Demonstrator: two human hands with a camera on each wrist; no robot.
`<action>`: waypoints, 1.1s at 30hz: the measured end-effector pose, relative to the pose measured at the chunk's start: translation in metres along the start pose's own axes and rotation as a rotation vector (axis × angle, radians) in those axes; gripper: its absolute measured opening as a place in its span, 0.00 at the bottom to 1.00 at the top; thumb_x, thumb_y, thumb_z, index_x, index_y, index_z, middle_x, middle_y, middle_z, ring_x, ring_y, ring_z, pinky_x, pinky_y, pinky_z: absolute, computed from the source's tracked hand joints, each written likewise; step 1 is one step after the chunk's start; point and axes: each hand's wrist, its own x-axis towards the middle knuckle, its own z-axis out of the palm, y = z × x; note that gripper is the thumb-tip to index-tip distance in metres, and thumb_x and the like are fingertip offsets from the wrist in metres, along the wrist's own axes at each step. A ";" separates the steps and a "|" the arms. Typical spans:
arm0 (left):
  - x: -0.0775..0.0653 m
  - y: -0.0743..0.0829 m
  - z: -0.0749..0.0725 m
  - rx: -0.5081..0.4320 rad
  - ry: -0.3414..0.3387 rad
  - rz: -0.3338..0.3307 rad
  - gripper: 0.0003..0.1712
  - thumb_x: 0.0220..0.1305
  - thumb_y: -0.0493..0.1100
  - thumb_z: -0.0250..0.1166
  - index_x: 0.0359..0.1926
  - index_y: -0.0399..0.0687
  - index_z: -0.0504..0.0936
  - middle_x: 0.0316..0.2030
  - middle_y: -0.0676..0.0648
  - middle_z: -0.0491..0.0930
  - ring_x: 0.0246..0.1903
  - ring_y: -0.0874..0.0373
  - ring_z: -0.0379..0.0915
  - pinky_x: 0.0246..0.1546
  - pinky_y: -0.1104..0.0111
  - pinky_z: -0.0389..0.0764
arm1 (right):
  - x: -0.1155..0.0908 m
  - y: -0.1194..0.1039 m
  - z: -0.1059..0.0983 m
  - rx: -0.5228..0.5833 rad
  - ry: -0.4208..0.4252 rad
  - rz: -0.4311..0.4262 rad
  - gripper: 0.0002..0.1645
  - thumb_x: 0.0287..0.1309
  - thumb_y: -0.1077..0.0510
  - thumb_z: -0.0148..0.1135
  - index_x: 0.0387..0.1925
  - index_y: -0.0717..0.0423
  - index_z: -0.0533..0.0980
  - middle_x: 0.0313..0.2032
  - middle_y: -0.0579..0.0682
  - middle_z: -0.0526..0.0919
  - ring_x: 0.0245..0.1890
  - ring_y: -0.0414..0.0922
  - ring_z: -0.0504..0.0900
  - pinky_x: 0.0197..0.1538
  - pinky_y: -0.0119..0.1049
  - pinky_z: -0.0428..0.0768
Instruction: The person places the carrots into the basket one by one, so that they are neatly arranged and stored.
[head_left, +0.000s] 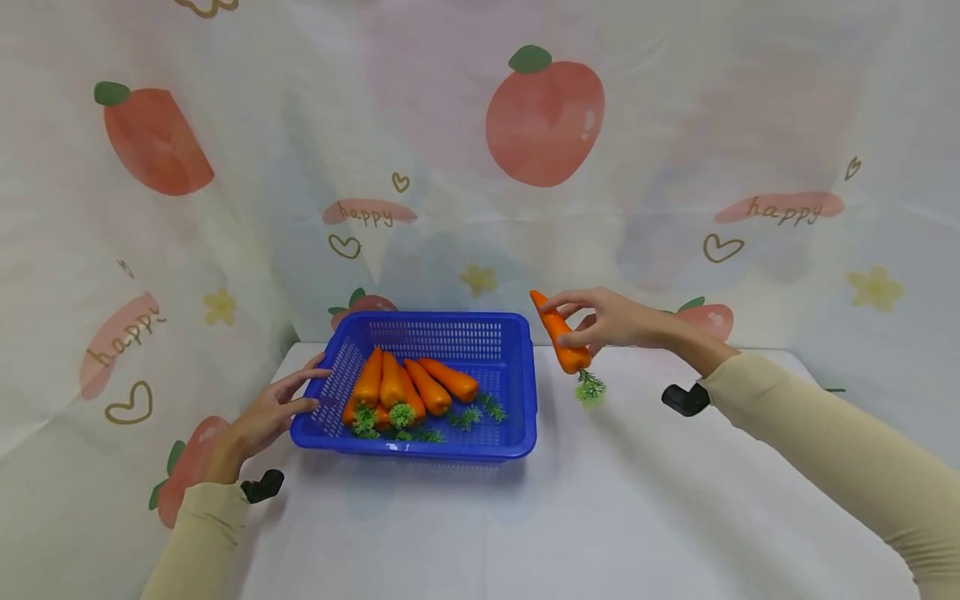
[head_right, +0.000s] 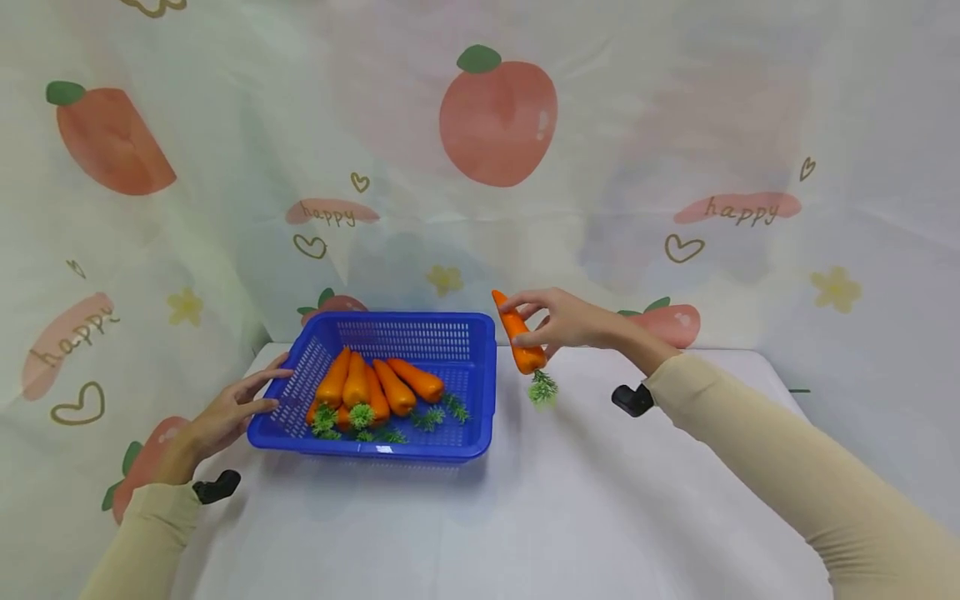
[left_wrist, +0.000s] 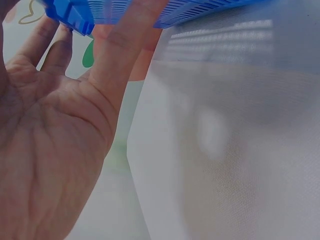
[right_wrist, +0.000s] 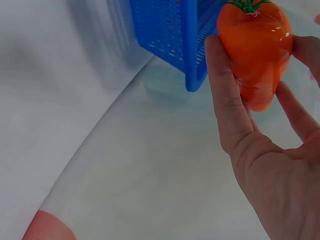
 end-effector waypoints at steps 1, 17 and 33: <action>0.000 0.001 0.000 -0.001 0.002 0.001 0.33 0.74 0.38 0.60 0.77 0.43 0.63 0.83 0.55 0.38 0.78 0.34 0.37 0.55 0.60 0.83 | 0.005 -0.003 0.001 -0.001 -0.011 -0.006 0.34 0.66 0.55 0.69 0.70 0.49 0.70 0.68 0.65 0.67 0.51 0.57 0.84 0.43 0.51 0.88; 0.003 0.002 -0.001 0.002 -0.001 0.001 0.33 0.73 0.37 0.61 0.76 0.43 0.64 0.83 0.55 0.37 0.79 0.34 0.35 0.54 0.58 0.83 | 0.098 -0.045 0.039 -0.035 -0.180 -0.037 0.39 0.65 0.53 0.70 0.74 0.50 0.67 0.71 0.62 0.65 0.50 0.52 0.86 0.46 0.53 0.87; 0.001 0.000 -0.002 0.027 0.009 -0.004 0.34 0.73 0.39 0.62 0.77 0.45 0.64 0.83 0.56 0.37 0.78 0.33 0.37 0.55 0.55 0.83 | 0.166 -0.050 0.094 -0.031 -0.301 0.007 0.36 0.66 0.56 0.69 0.73 0.49 0.70 0.66 0.63 0.72 0.52 0.51 0.85 0.46 0.50 0.88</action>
